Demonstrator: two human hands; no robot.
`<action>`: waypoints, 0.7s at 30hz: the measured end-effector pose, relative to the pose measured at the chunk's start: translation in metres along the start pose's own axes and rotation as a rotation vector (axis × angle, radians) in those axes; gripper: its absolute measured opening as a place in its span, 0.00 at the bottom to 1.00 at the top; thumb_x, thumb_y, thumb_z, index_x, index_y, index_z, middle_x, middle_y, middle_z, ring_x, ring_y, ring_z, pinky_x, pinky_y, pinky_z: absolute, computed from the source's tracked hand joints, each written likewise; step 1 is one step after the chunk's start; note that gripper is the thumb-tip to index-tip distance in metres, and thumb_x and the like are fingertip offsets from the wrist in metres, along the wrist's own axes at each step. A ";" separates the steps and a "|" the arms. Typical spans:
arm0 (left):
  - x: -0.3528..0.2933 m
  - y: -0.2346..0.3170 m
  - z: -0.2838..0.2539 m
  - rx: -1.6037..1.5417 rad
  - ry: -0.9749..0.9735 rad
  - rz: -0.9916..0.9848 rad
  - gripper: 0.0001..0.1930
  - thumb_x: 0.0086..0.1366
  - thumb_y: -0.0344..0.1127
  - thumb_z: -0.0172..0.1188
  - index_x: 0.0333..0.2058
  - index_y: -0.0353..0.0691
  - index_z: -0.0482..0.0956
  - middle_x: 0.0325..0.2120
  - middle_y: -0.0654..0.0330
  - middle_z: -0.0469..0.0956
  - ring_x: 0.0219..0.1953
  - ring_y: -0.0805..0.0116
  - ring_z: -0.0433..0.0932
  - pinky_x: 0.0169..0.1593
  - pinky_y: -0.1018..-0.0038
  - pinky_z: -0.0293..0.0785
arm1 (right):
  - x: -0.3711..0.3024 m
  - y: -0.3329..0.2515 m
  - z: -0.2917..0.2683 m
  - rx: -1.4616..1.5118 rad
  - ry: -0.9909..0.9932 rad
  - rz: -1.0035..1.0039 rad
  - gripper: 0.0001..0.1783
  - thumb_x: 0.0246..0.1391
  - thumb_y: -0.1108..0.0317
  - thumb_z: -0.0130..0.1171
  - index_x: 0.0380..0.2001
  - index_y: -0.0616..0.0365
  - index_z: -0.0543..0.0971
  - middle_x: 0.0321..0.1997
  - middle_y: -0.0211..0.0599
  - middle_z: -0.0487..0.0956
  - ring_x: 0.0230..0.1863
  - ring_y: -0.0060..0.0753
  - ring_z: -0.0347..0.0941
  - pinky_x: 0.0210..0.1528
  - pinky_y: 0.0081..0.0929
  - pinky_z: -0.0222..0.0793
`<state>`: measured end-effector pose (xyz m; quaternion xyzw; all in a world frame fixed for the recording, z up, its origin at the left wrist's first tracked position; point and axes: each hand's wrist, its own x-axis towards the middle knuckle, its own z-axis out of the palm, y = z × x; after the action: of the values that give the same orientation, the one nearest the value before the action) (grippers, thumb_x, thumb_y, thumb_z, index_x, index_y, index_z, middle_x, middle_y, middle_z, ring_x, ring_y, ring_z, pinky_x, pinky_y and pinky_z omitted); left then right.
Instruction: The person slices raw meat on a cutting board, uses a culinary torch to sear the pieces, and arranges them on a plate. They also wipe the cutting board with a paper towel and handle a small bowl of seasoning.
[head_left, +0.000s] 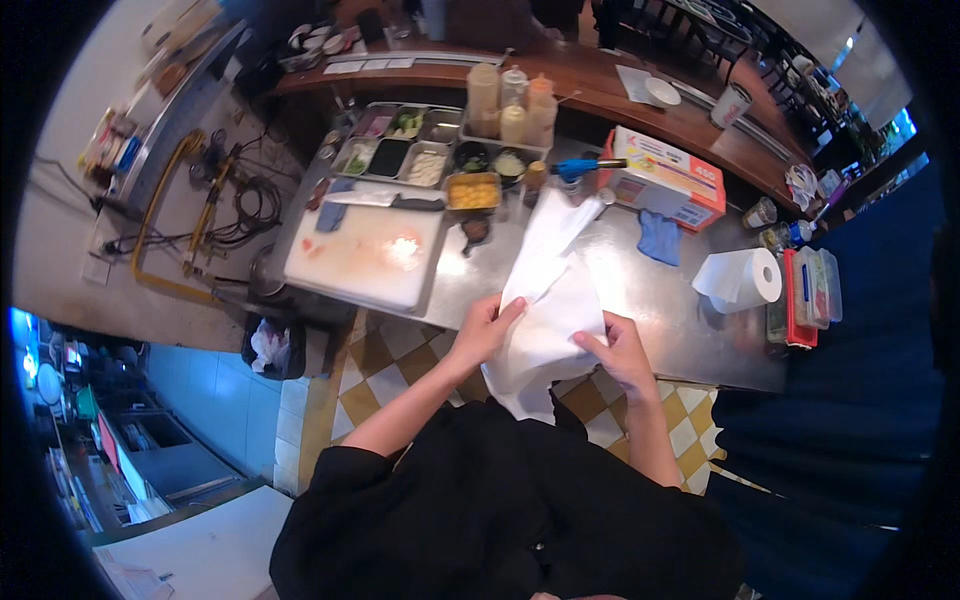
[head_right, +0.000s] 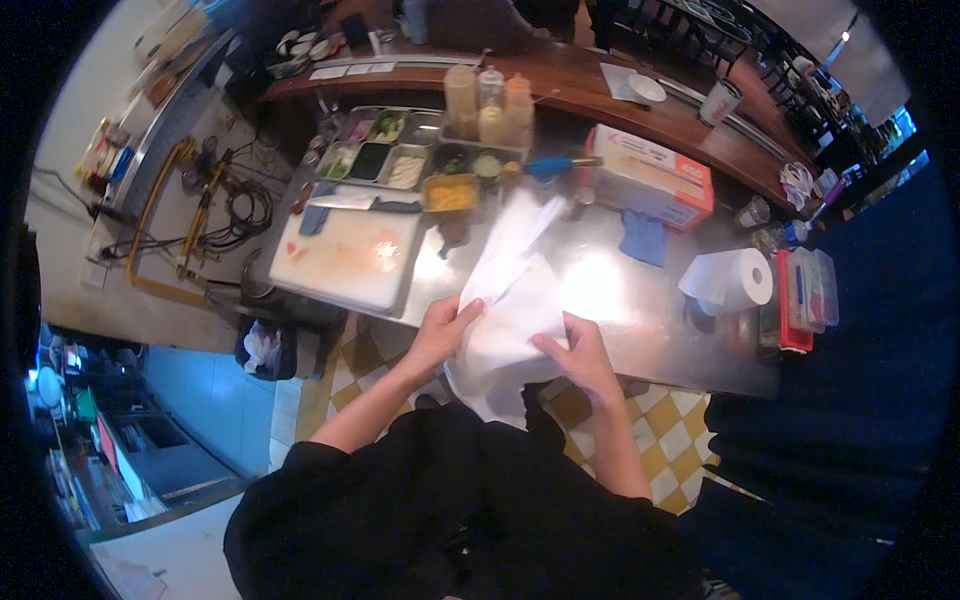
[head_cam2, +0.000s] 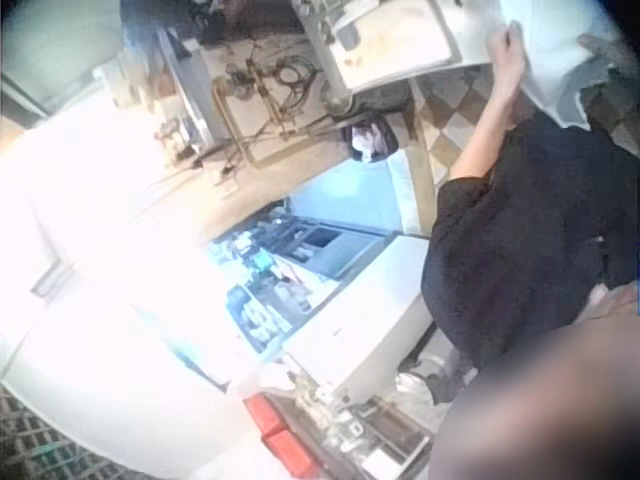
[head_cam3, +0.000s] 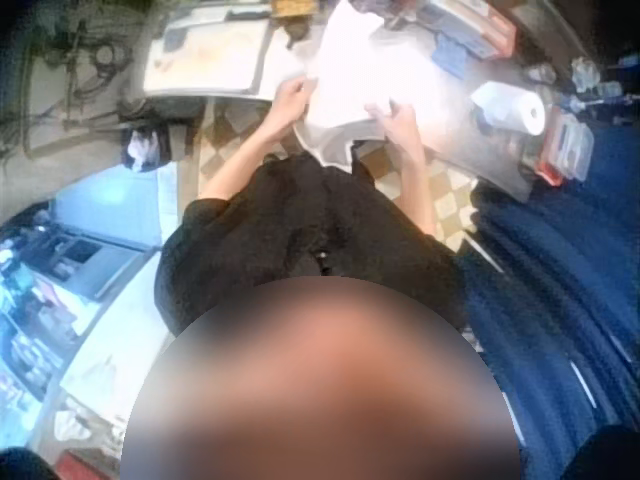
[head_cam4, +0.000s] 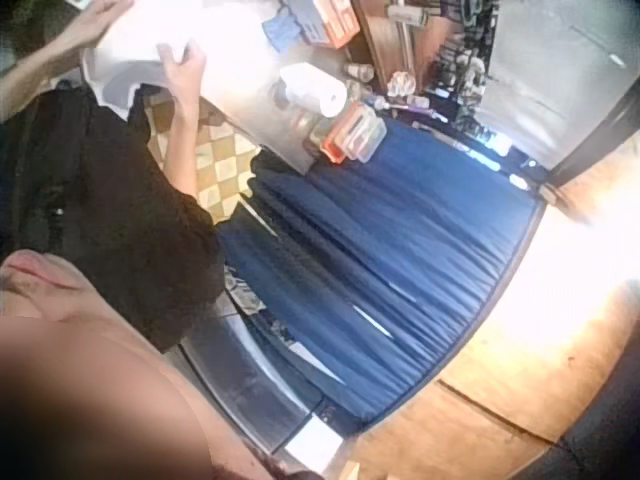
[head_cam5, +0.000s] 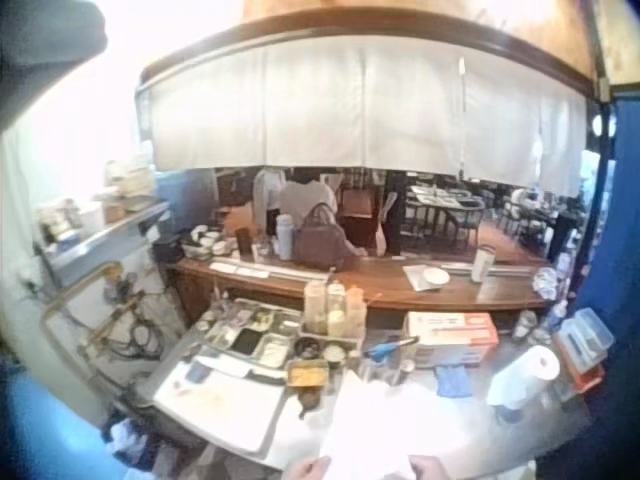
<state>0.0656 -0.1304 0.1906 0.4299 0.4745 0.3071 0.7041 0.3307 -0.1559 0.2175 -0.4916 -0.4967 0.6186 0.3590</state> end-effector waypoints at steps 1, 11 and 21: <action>-0.012 -0.011 -0.018 0.004 0.034 -0.045 0.23 0.80 0.50 0.52 0.57 0.34 0.77 0.45 0.59 0.82 0.47 0.75 0.79 0.53 0.73 0.76 | -0.006 -0.005 0.022 0.003 0.029 -0.059 0.21 0.61 0.70 0.69 0.55 0.66 0.80 0.50 0.35 0.84 0.48 0.21 0.78 0.52 0.26 0.74; -0.111 -0.082 -0.096 -0.484 0.149 0.034 0.24 0.72 0.30 0.65 0.62 0.38 0.69 0.37 0.54 0.86 0.37 0.74 0.83 0.40 0.75 0.80 | -0.051 -0.011 0.164 -0.191 0.109 -0.219 0.18 0.58 0.74 0.68 0.51 0.68 0.81 0.44 0.33 0.84 0.48 0.23 0.77 0.54 0.26 0.73; -0.169 -0.072 -0.199 -0.134 0.561 0.221 0.23 0.78 0.36 0.57 0.68 0.39 0.67 0.40 0.57 0.85 0.38 0.76 0.82 0.45 0.77 0.77 | -0.025 -0.001 0.245 -0.820 0.337 -0.827 0.08 0.47 0.75 0.74 0.29 0.65 0.83 0.61 0.57 0.77 0.57 0.45 0.78 0.53 0.35 0.75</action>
<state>-0.1793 -0.2415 0.1586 0.3300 0.5795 0.5191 0.5347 0.1007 -0.2428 0.2301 -0.4474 -0.7806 0.0998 0.4248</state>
